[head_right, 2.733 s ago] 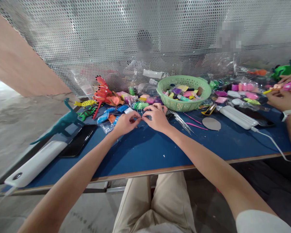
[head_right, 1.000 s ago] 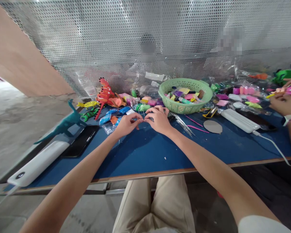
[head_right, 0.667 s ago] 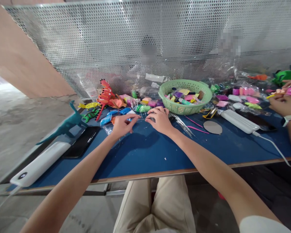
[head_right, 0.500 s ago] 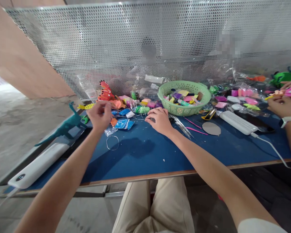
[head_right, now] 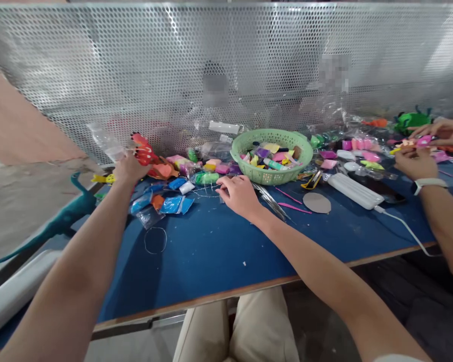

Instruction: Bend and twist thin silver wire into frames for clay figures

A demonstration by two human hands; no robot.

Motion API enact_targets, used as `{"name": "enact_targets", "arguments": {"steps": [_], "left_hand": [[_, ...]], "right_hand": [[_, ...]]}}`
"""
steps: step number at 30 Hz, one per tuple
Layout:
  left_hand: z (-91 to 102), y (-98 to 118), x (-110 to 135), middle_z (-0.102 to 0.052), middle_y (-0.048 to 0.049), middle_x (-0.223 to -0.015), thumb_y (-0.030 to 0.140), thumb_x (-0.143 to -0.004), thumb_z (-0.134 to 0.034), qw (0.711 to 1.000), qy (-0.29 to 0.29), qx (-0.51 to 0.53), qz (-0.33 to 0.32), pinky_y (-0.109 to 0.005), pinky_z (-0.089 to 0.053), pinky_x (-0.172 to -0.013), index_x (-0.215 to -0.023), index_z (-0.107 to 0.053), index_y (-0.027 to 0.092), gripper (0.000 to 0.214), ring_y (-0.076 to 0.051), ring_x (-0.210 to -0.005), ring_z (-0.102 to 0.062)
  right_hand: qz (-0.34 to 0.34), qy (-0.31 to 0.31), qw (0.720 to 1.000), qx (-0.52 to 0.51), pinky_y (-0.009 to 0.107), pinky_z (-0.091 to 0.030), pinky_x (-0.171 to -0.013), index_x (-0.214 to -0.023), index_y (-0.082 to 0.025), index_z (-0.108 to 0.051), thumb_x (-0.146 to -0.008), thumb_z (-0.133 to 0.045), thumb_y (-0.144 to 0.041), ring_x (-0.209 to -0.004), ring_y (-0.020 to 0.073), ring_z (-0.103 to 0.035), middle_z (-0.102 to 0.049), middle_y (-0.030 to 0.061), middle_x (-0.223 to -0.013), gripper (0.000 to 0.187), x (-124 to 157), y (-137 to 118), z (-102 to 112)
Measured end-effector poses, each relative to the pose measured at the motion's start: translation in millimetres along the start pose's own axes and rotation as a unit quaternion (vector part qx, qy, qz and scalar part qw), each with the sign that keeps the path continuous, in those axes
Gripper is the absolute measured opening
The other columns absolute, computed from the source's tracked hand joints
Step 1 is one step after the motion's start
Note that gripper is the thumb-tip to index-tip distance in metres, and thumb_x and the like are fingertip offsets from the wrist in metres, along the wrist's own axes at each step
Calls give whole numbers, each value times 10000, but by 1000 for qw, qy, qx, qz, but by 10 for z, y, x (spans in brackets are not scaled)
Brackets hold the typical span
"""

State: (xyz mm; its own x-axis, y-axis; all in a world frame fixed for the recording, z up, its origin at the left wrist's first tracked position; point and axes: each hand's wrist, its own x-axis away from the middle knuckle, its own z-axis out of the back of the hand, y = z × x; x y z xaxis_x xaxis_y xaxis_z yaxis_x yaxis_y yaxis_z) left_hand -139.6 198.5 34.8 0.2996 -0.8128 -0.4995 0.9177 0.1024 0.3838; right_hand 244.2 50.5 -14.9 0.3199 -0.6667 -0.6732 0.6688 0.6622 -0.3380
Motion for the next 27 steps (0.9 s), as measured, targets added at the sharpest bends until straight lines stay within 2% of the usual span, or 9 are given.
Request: {"name": "enact_targets", "arguments": {"steps": [4,7,9,12,14,17,19,23,27], "left_hand": [[55,-77,18,-607,-190,-1255,408,-716,-787,999,22,-36,-17,-517,-459,-923,-1338,-505,58,767,-319,-1075,-574],[224,-160,144,-609,-152,-1276,431,-745,-759,992,86,-43,-77,-486,-455,-969,-1336,-542,109,707,-310,-1103,-573],[369,-203,250,-600,-134,-1295,376,-773,-732,984,134,-37,-116,-460,-446,-1006,-1329,-551,124,637,-301,-1141,-566],[587,-206,402,-609,-124,-1263,295,-790,-717,970,203,22,-130,-437,-430,-1051,-1310,-547,100,581,-267,-1144,-563],[714,-152,512,-621,-115,-1231,278,-801,-711,955,228,118,-147,-414,-456,-1027,-1293,-539,83,556,-229,-1088,-578],[866,8,741,-656,-77,-1144,338,-860,-634,911,166,313,-209,-367,-522,-900,-1261,-561,119,463,-184,-970,-614],[945,145,943,-681,-62,-1084,428,-842,-633,884,126,380,-240,-378,-528,-893,-1185,-608,155,439,-200,-976,-623],[1083,424,1359,-703,-72,-1100,488,-768,-674,871,77,382,-298,-433,-549,-898,-1190,-627,210,508,-246,-988,-665],[1175,647,1645,-691,-85,-1208,371,-712,-696,848,48,289,-442,-501,-530,-996,-1224,-608,250,534,-297,-1135,-655]], "right_hand": [[0,16,1000,26,420,-361,-990,-1154,-240,-607,-1009,-526,-290,-900,229,-709,-783,37,-928,174,-3,-43,79],[-5,48,998,50,460,-316,-1037,-1247,-243,-565,-1006,-520,-309,-928,249,-695,-779,46,-955,255,-4,-80,149],[-12,64,996,61,491,-293,-1050,-1310,-240,-526,-995,-530,-320,-946,268,-682,-774,53,-961,325,-1,-95,174],[-16,69,996,61,515,-297,-1038,-1354,-235,-495,-982,-534,-335,-983,298,-660,-756,75,-1007,387,8,-105,174],[-18,82,994,65,533,-300,-1034,-1367,-231,-490,-968,-547,-368,-1064,337,-626,-729,110,-1097,426,16,-112,171],[-14,105,992,64,562,-293,-1055,-1375,-239,-492,-949,-563,-421,-1196,383,-546,-668,142,-1235,469,27,-140,198],[-3,107,993,43,560,-305,-1071,-1371,-258,-497,-947,-566,-420,-1227,377,-523,-650,130,-1266,460,27,-188,242],[30,52,997,-43,533,-383,-1064,-1371,-277,-510,-964,-556,-402,-1204,341,-551,-656,109,-1237,428,-7,-403,349],[36,-46,981,-183,480,-522,-941,-1395,-266,-513,-939,-610,-446,-1068,298,-638,-665,112,-1213,500,-53,-679,389]]}}
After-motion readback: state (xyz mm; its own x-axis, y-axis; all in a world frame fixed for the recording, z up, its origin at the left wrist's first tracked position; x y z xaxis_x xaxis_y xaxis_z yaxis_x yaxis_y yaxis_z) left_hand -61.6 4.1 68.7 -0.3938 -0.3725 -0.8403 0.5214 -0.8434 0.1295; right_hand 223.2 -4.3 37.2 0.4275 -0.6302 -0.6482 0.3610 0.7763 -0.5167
